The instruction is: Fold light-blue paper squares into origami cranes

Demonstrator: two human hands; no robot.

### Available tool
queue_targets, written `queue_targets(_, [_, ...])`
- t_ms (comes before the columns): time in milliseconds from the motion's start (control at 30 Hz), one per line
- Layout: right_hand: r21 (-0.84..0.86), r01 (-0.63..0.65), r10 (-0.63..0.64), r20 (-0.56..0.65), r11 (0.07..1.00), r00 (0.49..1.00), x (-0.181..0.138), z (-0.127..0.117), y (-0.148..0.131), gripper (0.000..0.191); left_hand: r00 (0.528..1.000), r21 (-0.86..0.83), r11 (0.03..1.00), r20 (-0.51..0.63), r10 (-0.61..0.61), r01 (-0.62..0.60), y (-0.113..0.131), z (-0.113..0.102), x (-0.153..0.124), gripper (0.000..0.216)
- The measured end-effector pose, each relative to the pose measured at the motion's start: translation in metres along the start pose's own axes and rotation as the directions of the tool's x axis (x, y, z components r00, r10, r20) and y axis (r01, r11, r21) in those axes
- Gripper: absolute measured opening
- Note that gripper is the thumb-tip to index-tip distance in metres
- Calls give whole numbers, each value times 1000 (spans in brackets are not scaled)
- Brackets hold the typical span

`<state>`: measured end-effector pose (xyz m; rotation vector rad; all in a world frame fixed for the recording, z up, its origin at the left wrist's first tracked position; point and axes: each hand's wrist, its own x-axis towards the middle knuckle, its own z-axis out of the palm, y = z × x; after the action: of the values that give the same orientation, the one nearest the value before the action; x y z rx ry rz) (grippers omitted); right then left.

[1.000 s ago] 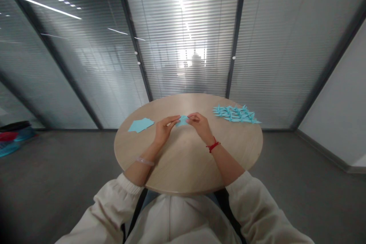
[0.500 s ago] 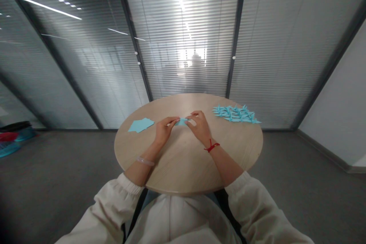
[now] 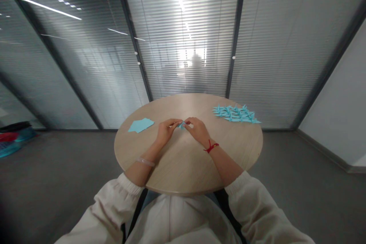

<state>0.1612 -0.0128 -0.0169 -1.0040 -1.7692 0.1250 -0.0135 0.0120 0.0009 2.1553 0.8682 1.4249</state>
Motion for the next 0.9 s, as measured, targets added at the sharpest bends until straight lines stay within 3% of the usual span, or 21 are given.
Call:
queue_targets(167, [70,-29,31,-19,997,999,1,0,-3,20,998,-60,998,50,-24,27,4,0,2,25])
queue_targets(433, [37,-70,73,-67,997,995,1,-2,-4,22,985,-159,983,161,-63,89,6,2,3,32])
queue_targets(567, [77,-82,88,-73,994,994,2,-3,-4,21,989,-133,991,144,-13,33,2,3,3,28])
queue_targets(700, [48,-15,20,-111,999,994,2,-4,-2,25,992,-62,998,126,-4,12,2,2,2,34])
queue_targets(900, [-20,92,-93,-114,996,989,3,-6,-2,14,990,20,999,139,38,-41,3,0,-1,50])
